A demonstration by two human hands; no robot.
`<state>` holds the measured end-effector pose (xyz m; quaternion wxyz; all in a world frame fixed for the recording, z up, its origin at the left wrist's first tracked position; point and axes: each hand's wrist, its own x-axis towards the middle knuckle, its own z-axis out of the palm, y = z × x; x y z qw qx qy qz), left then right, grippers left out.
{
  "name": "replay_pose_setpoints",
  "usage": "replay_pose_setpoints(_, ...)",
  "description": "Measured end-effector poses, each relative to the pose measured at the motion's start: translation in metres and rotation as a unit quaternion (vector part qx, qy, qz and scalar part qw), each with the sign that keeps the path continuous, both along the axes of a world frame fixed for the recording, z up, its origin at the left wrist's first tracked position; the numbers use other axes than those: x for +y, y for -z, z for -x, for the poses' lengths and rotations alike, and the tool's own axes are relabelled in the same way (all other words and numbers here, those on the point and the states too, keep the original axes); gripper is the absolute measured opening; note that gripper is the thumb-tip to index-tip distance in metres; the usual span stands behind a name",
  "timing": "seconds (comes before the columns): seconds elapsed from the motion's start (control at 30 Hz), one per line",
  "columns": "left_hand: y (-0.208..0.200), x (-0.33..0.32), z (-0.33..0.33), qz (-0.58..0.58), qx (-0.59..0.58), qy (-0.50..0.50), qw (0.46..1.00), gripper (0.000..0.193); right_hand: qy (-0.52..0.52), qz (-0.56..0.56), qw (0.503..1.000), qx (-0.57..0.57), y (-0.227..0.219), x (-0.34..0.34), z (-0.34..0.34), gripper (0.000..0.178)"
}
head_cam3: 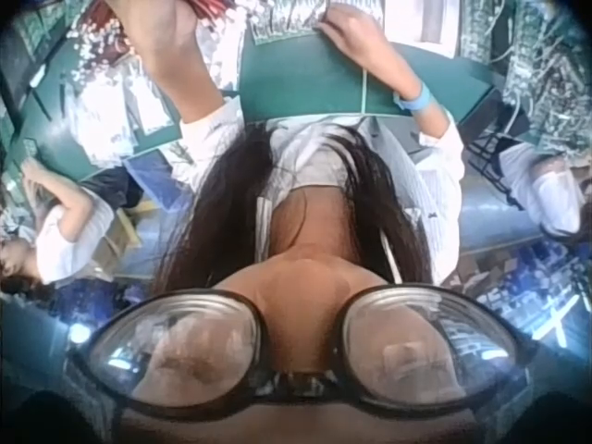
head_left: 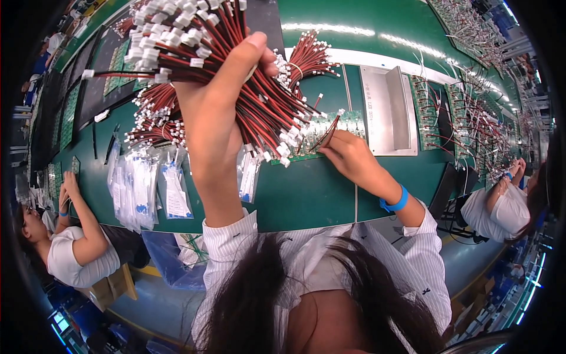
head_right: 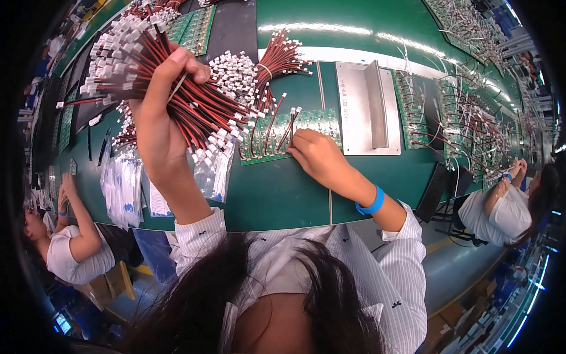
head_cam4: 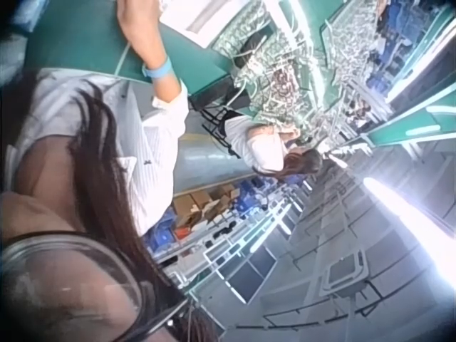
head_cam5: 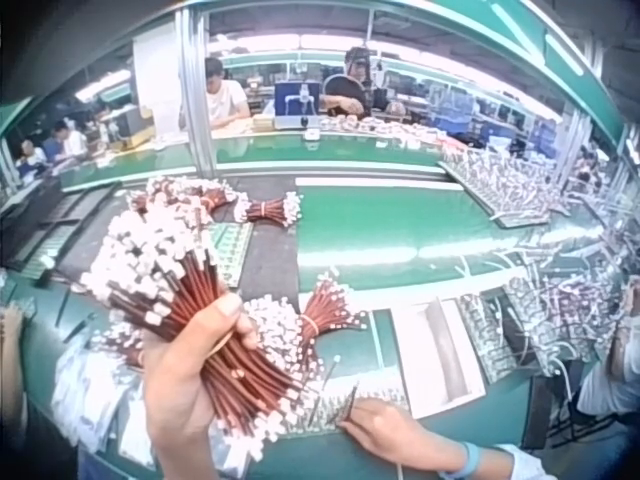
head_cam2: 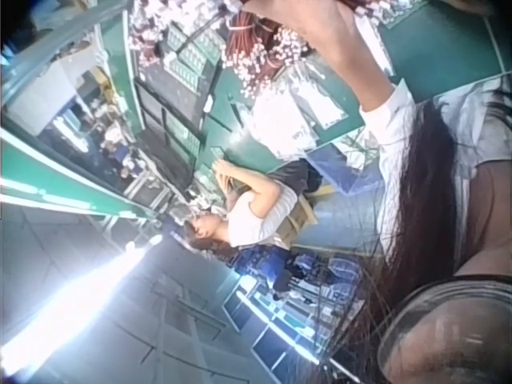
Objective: The person assembles electronic components by hand, connecting wire harnesses to circuit boards.
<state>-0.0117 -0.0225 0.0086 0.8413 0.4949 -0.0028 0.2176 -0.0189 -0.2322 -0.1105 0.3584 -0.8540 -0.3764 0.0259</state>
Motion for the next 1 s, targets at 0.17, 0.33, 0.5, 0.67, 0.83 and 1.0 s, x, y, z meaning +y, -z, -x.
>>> replay_pose_setpoints(0.17,0.002,0.000,-0.001,-0.004,0.002,0.005,1.000,0.007,0.000,-0.005,0.998,-0.061,0.008,-0.001,0.006,0.010)
replay_pose_setpoints(0.33,0.004,0.001,-0.003,0.005,-0.002,0.015,1.000,0.008,-0.002,-0.029,0.997,-0.075,0.014,-0.003,0.005,0.009)
replay_pose_setpoints(0.5,0.001,0.000,-0.001,0.017,0.008,0.021,1.000,0.009,-0.020,-0.018,0.995,-0.101,0.022,-0.006,0.005,0.010)
replay_pose_setpoints(0.67,-0.001,0.000,0.002,-0.012,0.013,0.031,0.999,0.009,-0.045,-0.048,0.991,-0.114,0.021,0.002,0.002,0.014)
replay_pose_setpoints(0.83,-0.003,-0.007,0.006,-0.009,0.041,0.068,0.997,0.007,-0.098,-0.005,0.987,-0.127,0.013,0.017,0.005,0.016)
replay_pose_setpoints(1.0,0.000,-0.014,0.004,0.013,0.067,0.128,0.989,0.010,-0.105,0.094,0.988,-0.070,-0.030,0.003,0.010,0.016)
